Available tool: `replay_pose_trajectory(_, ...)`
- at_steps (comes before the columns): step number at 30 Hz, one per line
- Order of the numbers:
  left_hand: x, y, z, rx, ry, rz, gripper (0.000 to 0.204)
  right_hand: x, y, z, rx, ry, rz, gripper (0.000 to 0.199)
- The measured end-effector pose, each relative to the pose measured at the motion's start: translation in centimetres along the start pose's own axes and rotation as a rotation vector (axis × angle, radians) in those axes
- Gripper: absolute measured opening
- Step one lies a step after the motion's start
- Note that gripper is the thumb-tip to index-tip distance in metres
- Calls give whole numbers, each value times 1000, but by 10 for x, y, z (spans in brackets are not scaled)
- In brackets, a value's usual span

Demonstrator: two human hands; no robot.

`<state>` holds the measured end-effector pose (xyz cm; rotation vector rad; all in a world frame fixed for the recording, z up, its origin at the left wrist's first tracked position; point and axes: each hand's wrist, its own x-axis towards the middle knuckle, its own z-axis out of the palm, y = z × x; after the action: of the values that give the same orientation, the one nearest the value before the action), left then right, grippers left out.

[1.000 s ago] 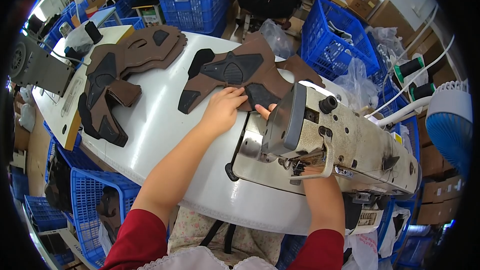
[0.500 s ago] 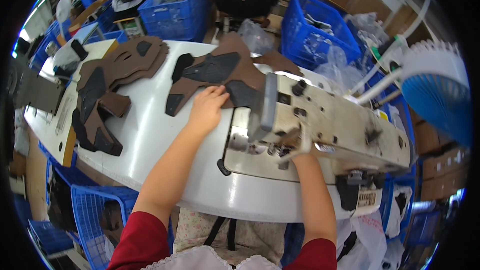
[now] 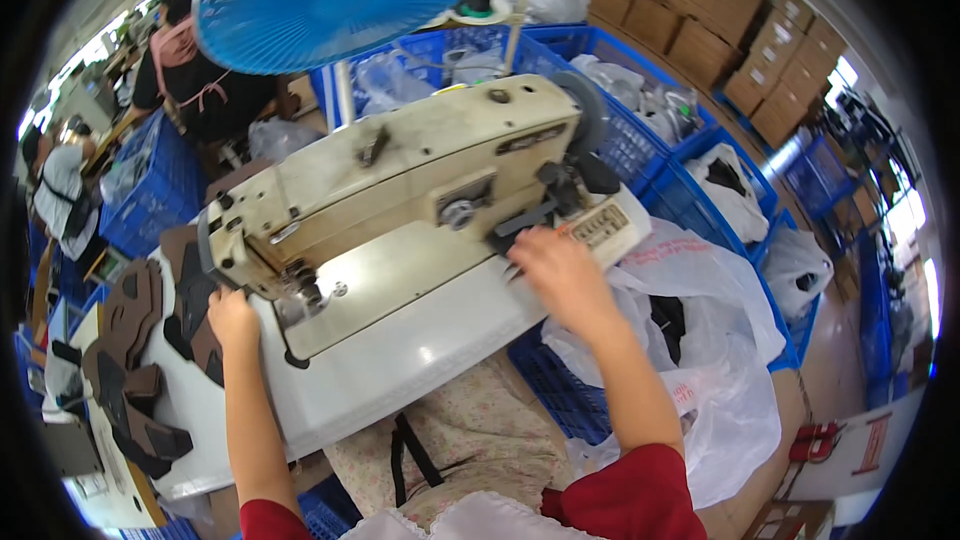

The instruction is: Operating an industrial sewing machine to stitch together components of a shoe upper.

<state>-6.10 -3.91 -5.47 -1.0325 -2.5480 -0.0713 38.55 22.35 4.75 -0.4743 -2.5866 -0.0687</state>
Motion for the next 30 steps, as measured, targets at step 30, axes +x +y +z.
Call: replay_pose_trajectory(30,-21,23,-14,-159,171,-105,17,40,248,61,-77,-283,1120,82)
